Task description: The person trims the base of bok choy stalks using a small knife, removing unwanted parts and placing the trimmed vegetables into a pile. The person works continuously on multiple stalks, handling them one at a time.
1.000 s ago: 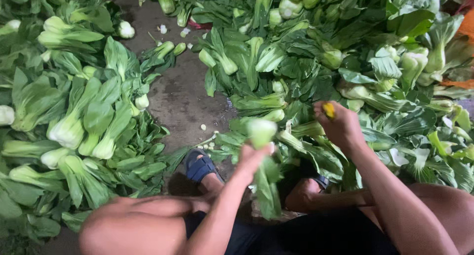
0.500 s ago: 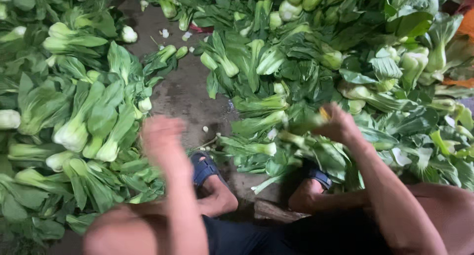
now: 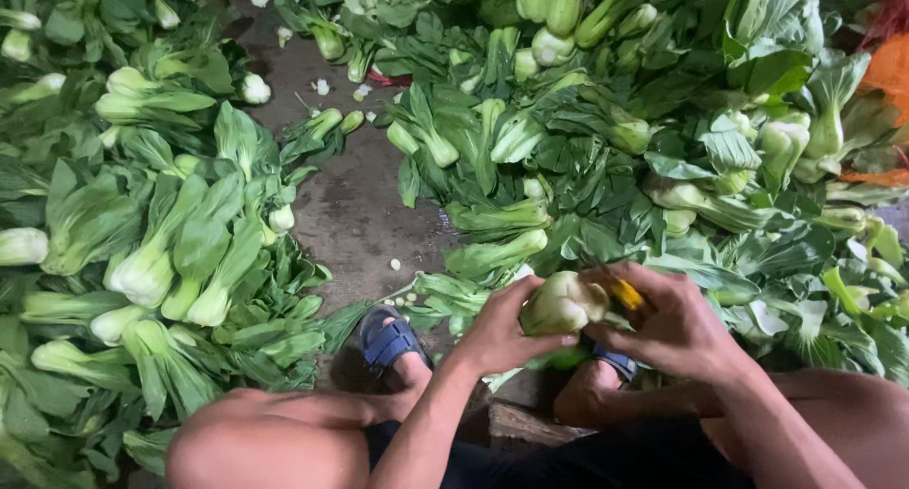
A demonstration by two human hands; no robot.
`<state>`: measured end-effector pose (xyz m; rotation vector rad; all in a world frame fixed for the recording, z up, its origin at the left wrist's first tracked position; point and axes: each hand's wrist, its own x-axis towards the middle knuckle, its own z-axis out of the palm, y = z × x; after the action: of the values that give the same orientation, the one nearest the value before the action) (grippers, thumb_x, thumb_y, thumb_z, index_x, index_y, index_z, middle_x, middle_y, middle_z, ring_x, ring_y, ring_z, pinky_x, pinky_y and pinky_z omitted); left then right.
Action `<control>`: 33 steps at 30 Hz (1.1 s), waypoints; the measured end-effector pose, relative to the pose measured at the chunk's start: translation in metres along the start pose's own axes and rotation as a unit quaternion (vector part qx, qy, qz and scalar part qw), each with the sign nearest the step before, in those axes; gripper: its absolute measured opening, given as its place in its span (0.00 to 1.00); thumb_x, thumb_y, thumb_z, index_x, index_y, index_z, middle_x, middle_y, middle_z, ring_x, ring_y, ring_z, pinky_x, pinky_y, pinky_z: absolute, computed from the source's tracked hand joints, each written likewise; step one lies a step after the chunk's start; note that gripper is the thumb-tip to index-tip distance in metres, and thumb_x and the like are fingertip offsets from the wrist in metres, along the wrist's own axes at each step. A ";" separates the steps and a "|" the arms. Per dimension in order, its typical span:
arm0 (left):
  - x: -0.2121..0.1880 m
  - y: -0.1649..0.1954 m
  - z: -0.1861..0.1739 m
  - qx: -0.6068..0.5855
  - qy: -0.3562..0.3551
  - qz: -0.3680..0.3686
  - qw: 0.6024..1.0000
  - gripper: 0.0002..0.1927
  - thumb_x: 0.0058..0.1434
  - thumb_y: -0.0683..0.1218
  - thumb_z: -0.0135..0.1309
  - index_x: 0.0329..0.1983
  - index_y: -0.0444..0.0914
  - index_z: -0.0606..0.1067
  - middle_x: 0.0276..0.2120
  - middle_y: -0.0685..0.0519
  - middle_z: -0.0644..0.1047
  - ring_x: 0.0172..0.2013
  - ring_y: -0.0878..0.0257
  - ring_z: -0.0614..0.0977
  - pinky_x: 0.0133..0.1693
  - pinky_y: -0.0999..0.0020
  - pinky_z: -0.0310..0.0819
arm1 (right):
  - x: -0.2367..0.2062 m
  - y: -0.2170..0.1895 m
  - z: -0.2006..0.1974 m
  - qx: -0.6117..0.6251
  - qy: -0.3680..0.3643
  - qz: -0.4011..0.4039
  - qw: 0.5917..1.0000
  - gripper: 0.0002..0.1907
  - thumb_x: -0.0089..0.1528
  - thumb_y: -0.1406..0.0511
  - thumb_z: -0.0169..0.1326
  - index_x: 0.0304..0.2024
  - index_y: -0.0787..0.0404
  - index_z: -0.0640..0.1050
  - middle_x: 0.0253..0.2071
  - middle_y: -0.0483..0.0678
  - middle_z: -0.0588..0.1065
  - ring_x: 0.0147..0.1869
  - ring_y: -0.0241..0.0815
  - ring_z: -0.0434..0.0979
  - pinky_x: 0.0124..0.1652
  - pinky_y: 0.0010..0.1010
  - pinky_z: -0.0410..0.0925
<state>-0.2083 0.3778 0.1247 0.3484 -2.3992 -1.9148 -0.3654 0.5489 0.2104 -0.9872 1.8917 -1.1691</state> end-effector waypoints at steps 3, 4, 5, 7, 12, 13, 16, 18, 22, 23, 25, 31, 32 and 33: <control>-0.003 -0.020 -0.005 0.111 0.010 -0.030 0.993 0.26 0.53 0.41 0.62 0.57 0.39 0.73 0.44 0.47 0.82 0.46 0.53 0.86 0.46 0.59 0.81 | -0.002 -0.004 -0.008 -0.116 -0.020 0.125 0.985 0.26 0.47 0.66 0.68 0.49 0.57 0.80 0.42 0.47 0.81 0.41 0.39 0.85 0.45 0.32 0.78; -0.003 -0.024 -0.008 0.124 0.043 -0.051 0.990 0.25 0.54 0.42 0.64 0.56 0.38 0.73 0.45 0.47 0.81 0.45 0.53 0.85 0.46 0.59 0.81 | -0.003 -0.004 -0.010 -0.140 -0.022 0.167 0.976 0.26 0.49 0.65 0.67 0.51 0.56 0.81 0.41 0.47 0.81 0.40 0.41 0.85 0.44 0.34 0.78; -0.003 -0.028 -0.011 0.137 0.078 -0.073 0.985 0.24 0.55 0.43 0.65 0.54 0.38 0.72 0.45 0.46 0.81 0.45 0.52 0.85 0.45 0.58 0.81 | -0.004 -0.004 -0.010 -0.165 -0.025 0.207 0.964 0.27 0.50 0.65 0.66 0.53 0.55 0.81 0.41 0.48 0.81 0.39 0.44 0.85 0.43 0.35 0.79; -0.002 -0.030 -0.016 0.141 0.121 -0.097 0.978 0.25 0.54 0.44 0.67 0.54 0.38 0.72 0.45 0.46 0.82 0.44 0.52 0.86 0.45 0.58 0.81 | -0.005 -0.001 -0.008 -0.201 0.003 0.172 0.964 0.28 0.51 0.63 0.66 0.55 0.55 0.81 0.42 0.48 0.81 0.39 0.46 0.85 0.42 0.37 0.78; -0.001 -0.018 -0.011 0.093 0.146 -0.036 0.984 0.34 0.48 0.45 0.70 0.58 0.39 0.69 0.49 0.42 0.80 0.47 0.48 0.84 0.47 0.57 0.80 | -0.015 0.011 0.009 -0.373 0.023 -0.235 0.897 0.34 0.44 0.53 0.66 0.50 0.54 0.73 0.52 0.55 0.76 0.51 0.60 0.80 0.37 0.41 0.71; -0.002 -0.015 -0.009 0.100 0.145 -0.024 0.984 0.34 0.49 0.44 0.70 0.58 0.38 0.70 0.49 0.42 0.80 0.48 0.46 0.84 0.47 0.56 0.79 | -0.017 0.013 0.012 -0.374 0.016 -0.203 0.905 0.36 0.45 0.53 0.65 0.53 0.56 0.73 0.49 0.53 0.76 0.47 0.57 0.80 0.37 0.40 0.72; -0.006 -0.011 -0.004 0.100 0.135 -0.012 0.986 0.32 0.50 0.43 0.70 0.58 0.38 0.70 0.47 0.41 0.81 0.49 0.42 0.83 0.46 0.55 0.78 | -0.021 0.016 0.023 -0.377 -0.006 -0.098 0.921 0.35 0.51 0.55 0.62 0.59 0.58 0.72 0.41 0.49 0.75 0.38 0.50 0.81 0.33 0.39 0.74; -0.009 -0.010 -0.003 0.083 0.118 -0.021 0.989 0.30 0.52 0.42 0.68 0.58 0.38 0.70 0.48 0.42 0.81 0.49 0.42 0.83 0.46 0.55 0.78 | -0.019 0.019 0.028 -0.384 -0.011 -0.027 0.923 0.23 0.61 0.59 0.58 0.58 0.54 0.71 0.36 0.46 0.76 0.35 0.48 0.81 0.31 0.40 0.75; -0.014 -0.009 -0.001 0.035 0.106 0.005 0.994 0.29 0.53 0.39 0.66 0.59 0.37 0.70 0.48 0.43 0.80 0.49 0.47 0.84 0.48 0.56 0.79 | -0.010 0.034 0.025 -0.341 0.023 -0.024 0.939 0.19 0.61 0.60 0.53 0.54 0.57 0.70 0.33 0.50 0.77 0.30 0.54 0.79 0.28 0.44 0.73; -0.014 -0.009 0.000 -0.003 0.113 -0.011 0.994 0.29 0.53 0.39 0.65 0.58 0.37 0.70 0.46 0.44 0.81 0.48 0.50 0.85 0.48 0.57 0.79 | -0.005 0.041 0.021 -0.357 0.011 0.095 0.929 0.15 0.65 0.58 0.52 0.52 0.54 0.70 0.31 0.50 0.77 0.28 0.54 0.79 0.28 0.45 0.73; -0.015 -0.010 0.001 -0.044 0.119 -0.026 0.992 0.28 0.52 0.41 0.67 0.56 0.38 0.72 0.45 0.46 0.82 0.46 0.54 0.86 0.47 0.59 0.80 | 0.004 0.058 0.015 -0.338 0.035 0.172 0.925 0.10 0.69 0.58 0.51 0.50 0.52 0.70 0.29 0.53 0.78 0.27 0.57 0.79 0.27 0.49 0.71; -0.016 -0.030 -0.013 -0.204 0.235 -0.048 0.949 0.22 0.55 0.45 0.69 0.51 0.39 0.75 0.44 0.50 0.82 0.40 0.63 0.85 0.41 0.70 0.83 | 0.052 0.130 0.035 -0.222 0.083 0.114 0.965 0.09 0.66 0.59 0.55 0.41 0.58 0.75 0.30 0.61 0.78 0.32 0.61 0.80 0.32 0.49 0.72; -0.016 -0.036 -0.018 -0.234 0.284 -0.053 0.928 0.18 0.58 0.45 0.68 0.49 0.36 0.78 0.42 0.48 0.83 0.38 0.62 0.84 0.39 0.70 0.81 | 0.064 0.144 0.043 -0.217 0.062 0.125 0.966 0.09 0.66 0.60 0.55 0.40 0.60 0.76 0.32 0.60 0.78 0.32 0.61 0.81 0.34 0.48 0.73; -0.017 -0.041 -0.024 -0.260 0.334 -0.055 0.904 0.15 0.60 0.44 0.67 0.47 0.34 0.80 0.41 0.47 0.83 0.36 0.62 0.84 0.38 0.70 0.79 | 0.075 0.159 0.052 -0.231 0.077 -0.018 0.970 0.07 0.65 0.62 0.56 0.43 0.55 0.76 0.39 0.59 0.79 0.38 0.58 0.82 0.38 0.45 0.75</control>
<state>-0.1817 0.3504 0.0919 0.9245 -1.4110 -1.9489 -0.3948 0.5115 0.0327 -1.2052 2.3436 -0.8560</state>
